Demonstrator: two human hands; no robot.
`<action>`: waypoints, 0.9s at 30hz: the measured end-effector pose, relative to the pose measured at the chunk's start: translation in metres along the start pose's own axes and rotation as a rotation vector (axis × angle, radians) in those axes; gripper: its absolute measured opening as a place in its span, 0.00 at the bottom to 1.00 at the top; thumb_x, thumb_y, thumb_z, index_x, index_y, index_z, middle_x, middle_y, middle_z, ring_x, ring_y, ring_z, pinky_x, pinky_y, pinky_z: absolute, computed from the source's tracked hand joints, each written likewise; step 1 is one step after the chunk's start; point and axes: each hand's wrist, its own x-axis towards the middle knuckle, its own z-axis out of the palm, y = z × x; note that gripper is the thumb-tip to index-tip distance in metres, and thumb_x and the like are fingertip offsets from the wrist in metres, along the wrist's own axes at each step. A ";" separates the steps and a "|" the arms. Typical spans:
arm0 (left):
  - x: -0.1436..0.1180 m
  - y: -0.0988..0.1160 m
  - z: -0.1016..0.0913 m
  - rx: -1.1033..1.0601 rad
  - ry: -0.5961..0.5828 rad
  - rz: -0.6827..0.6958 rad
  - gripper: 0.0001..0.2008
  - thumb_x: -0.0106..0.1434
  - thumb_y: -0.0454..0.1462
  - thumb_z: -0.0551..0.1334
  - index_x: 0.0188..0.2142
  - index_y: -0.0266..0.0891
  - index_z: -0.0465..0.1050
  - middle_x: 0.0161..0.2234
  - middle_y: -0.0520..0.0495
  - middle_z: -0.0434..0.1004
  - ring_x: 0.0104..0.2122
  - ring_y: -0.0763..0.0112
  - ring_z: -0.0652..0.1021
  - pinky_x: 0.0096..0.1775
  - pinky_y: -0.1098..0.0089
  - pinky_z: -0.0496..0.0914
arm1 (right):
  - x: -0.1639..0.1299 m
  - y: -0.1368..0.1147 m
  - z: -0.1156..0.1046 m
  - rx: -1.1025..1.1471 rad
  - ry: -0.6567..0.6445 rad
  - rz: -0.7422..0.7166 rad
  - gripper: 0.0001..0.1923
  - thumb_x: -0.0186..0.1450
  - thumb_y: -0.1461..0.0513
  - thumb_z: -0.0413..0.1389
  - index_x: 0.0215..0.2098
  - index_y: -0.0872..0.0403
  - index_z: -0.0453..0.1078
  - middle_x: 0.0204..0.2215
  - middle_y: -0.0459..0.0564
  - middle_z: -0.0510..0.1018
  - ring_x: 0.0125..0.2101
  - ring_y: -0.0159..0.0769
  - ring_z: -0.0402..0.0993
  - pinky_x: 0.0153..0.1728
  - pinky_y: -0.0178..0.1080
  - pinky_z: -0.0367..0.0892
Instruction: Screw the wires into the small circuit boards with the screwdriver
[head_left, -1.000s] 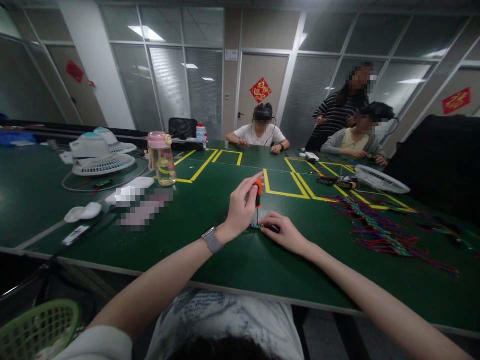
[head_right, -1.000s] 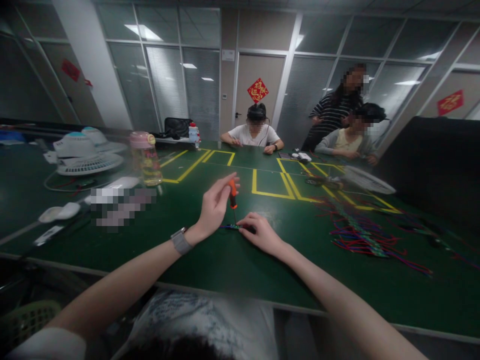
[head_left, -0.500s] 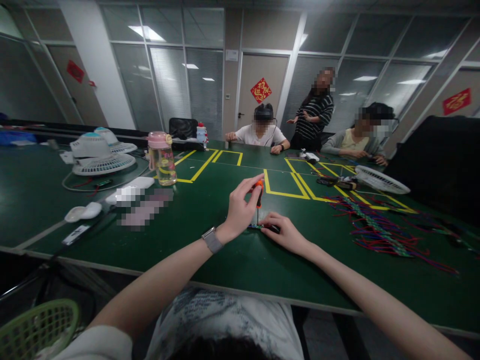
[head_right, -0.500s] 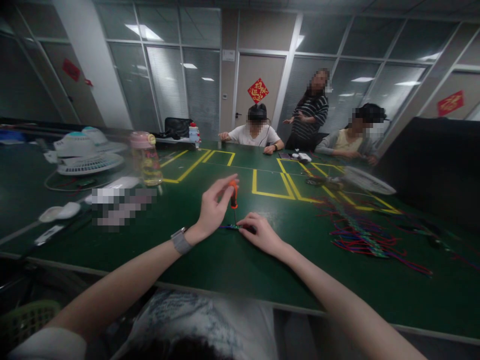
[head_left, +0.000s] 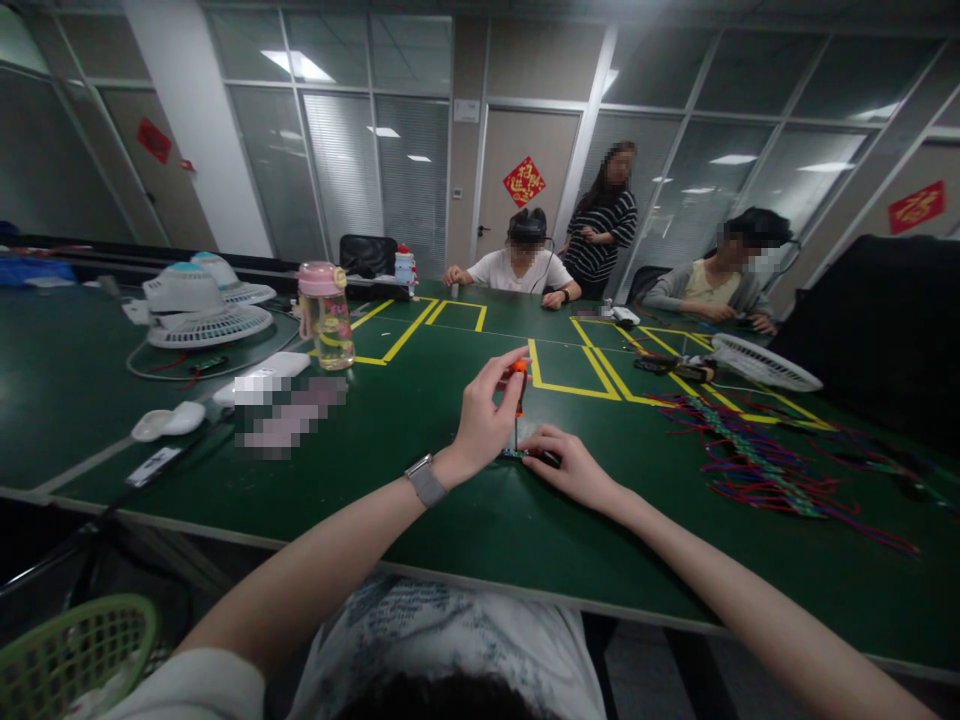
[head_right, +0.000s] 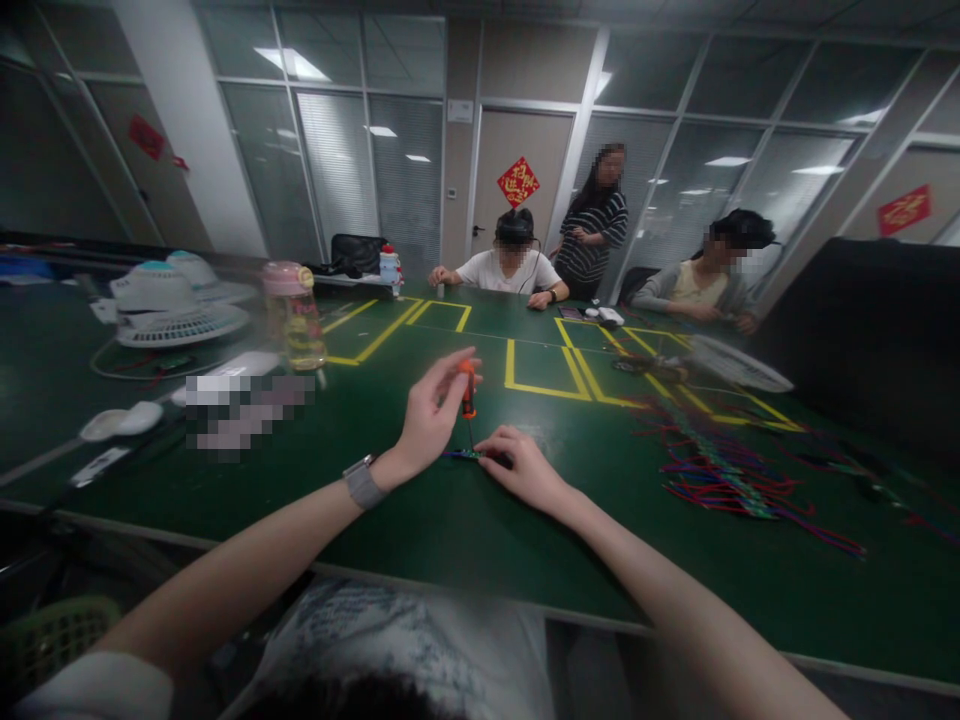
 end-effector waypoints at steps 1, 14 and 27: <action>0.001 0.000 0.000 0.015 0.010 0.003 0.14 0.68 0.36 0.55 0.53 0.41 0.69 0.44 0.45 0.73 0.39 0.72 0.76 0.40 0.71 0.72 | 0.000 0.000 0.000 -0.002 0.000 0.000 0.09 0.64 0.63 0.55 0.40 0.55 0.76 0.34 0.52 0.75 0.36 0.38 0.72 0.41 0.41 0.68; 0.000 0.001 -0.001 0.040 0.015 0.044 0.16 0.71 0.36 0.50 0.55 0.42 0.67 0.46 0.44 0.72 0.42 0.71 0.75 0.44 0.69 0.71 | 0.001 0.000 0.001 0.001 0.003 -0.002 0.09 0.64 0.64 0.55 0.40 0.56 0.76 0.34 0.52 0.76 0.36 0.38 0.72 0.40 0.40 0.68; 0.000 0.001 -0.003 0.087 0.019 0.058 0.17 0.71 0.36 0.49 0.55 0.43 0.69 0.44 0.45 0.71 0.42 0.71 0.74 0.45 0.68 0.70 | 0.000 -0.001 -0.001 -0.009 0.006 0.001 0.09 0.64 0.62 0.55 0.40 0.54 0.76 0.34 0.52 0.76 0.36 0.37 0.72 0.40 0.41 0.68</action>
